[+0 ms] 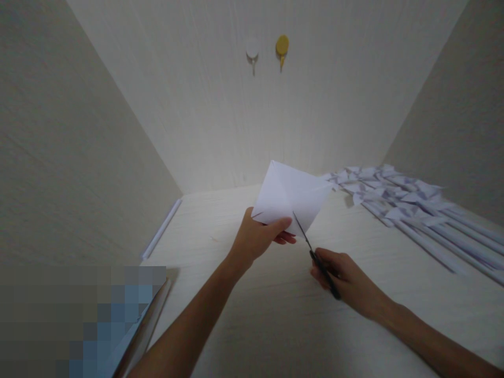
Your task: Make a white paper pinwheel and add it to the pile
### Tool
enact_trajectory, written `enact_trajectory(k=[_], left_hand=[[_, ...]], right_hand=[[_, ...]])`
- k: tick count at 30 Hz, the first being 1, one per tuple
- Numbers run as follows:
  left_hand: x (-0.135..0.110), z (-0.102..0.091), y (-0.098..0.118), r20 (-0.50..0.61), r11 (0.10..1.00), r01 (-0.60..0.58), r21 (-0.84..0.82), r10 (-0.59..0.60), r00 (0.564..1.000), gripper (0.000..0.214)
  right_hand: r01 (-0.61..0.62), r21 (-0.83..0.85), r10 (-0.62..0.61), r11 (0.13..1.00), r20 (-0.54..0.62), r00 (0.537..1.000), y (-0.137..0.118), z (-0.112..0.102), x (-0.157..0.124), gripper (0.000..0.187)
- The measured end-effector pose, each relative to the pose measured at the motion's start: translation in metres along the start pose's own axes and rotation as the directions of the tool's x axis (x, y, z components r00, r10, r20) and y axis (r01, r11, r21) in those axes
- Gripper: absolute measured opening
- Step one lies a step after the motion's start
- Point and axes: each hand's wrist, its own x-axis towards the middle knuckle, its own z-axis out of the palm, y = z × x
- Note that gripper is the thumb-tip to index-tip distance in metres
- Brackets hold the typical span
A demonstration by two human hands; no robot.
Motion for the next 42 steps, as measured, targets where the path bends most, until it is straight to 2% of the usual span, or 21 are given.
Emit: enact_trajectory(k=[7,42], left_hand=[[-0.0036,0.0054,-0.0006,0.06,1.0,0.03,-0.005,-0.029,0.998,0.011],[-0.0004,0.0028,-0.0066,0.068,0.999,0.015,-0.036,-0.013,0.998,0.01]], right_hand=[[0.028,0.019,-0.028,0.999,-0.014,1.0,-0.0039,-0.0021,-0.0007,0.027],[-0.01,-0.005,0.009,1.0,-0.075,0.997,-0.0025,0.0006,-0.0005,0.032]])
